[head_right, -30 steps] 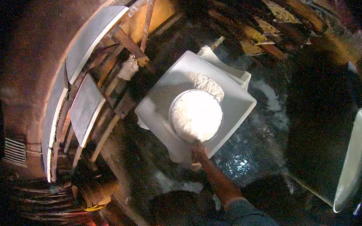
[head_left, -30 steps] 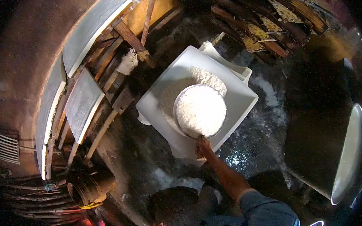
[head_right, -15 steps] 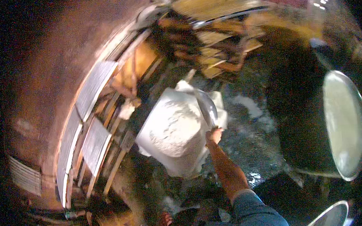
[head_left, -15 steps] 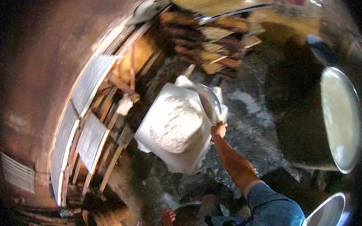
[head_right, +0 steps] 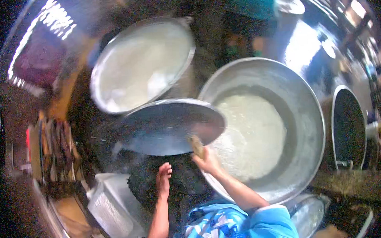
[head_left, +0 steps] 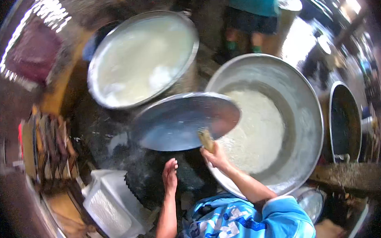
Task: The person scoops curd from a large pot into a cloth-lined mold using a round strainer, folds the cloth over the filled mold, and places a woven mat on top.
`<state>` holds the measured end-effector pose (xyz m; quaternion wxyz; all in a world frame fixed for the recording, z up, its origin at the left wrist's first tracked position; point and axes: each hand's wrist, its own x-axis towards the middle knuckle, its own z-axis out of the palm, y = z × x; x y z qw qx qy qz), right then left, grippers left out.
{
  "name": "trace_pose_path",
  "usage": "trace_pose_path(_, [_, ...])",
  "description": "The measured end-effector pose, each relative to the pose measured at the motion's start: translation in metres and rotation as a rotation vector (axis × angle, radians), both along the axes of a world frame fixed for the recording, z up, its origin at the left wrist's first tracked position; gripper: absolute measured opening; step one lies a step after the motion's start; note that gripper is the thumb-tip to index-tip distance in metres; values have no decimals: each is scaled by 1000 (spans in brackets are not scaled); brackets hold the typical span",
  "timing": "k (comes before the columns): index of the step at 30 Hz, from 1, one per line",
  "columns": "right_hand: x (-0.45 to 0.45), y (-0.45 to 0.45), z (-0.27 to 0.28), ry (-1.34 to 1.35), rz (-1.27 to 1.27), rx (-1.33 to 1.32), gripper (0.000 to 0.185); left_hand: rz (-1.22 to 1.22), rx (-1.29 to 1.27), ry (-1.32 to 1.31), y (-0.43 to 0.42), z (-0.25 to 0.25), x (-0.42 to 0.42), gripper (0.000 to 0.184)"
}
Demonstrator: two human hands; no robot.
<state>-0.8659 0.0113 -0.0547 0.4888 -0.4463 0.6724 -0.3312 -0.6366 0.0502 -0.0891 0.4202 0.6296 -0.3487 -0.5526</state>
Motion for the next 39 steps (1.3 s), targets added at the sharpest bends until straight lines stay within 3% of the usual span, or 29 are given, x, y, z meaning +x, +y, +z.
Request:
trace_pose_path(2, [-86,33,-66,143,-216,-92,24,-157,-14,-95,-45,2,-65,41])
trace_pose_path(3, [-130,51,-101,83,-322,-2,21,-233,-120,-214,-61,-30,-87,46])
trace_pose_path(4, [-171,72,-142,21,-421,89,19,-270,-113,-213,-81,-19,-115,49])
trace_pose_path(6, [-258,122,-265,-136,-564,280,10,-168,76,-166,-94,-66,-128,54])
trace_pose_path(7, [-282,114,-263,-74,-680,414,9,-81,83,-285,-91,-85,-134,57])
trace_pose_path(8, [-304,110,-269,-15,-787,555,9,-143,181,-454,-90,-76,-137,59])
trace_pose_path(10, [-351,104,-350,588,-721,703,24,-73,159,-486,-96,-35,-168,61])
trace_pose_path(11, [-369,102,-384,476,-930,759,20,-55,176,-516,-96,-34,-171,61])
trace_pose_path(13, [-384,73,-401,569,-969,727,32,-32,193,-683,-96,-39,-173,64])
trace_pose_path(15, [-371,19,-354,513,-996,747,38,50,165,-825,-89,-48,-170,64])
trace_pose_path(16, [-365,9,-371,485,-983,770,37,112,158,-850,-82,-63,-156,64])
trace_pose_path(18, [-352,-6,-424,431,-951,808,34,121,214,-852,-92,-45,-180,63])
trace_pose_path(19, [-335,20,-502,669,-783,581,32,132,239,-850,-96,-38,-190,63])
trace_pose_path(20, [-321,8,-497,505,-781,548,32,138,256,-869,-96,-41,-189,63])
trace_pose_path(23, [-290,-36,-474,88,-699,779,34,188,252,-887,-80,-54,-165,60])
trace_pose_path(26, [-275,-54,-449,-192,-571,616,46,212,275,-900,-81,-53,-168,58])
trace_pose_path(29, [-263,-35,-466,-547,-571,585,34,131,294,-979,-70,-59,-151,57])
trace_pose_path(31, [-259,-33,-466,-556,-449,708,25,58,389,-947,-85,-42,-168,58])
trace_pose_path(33, [-257,-22,-442,-603,-404,634,15,-8,425,-888,-101,-24,-188,63])
trace_pose_path(36, [-264,-8,-371,-651,-311,523,9,-31,66,-892,-99,-38,-180,52])
trace_pose_path(39, [-286,6,-295,-566,-127,508,9,-113,123,-797,-98,-40,-168,50])
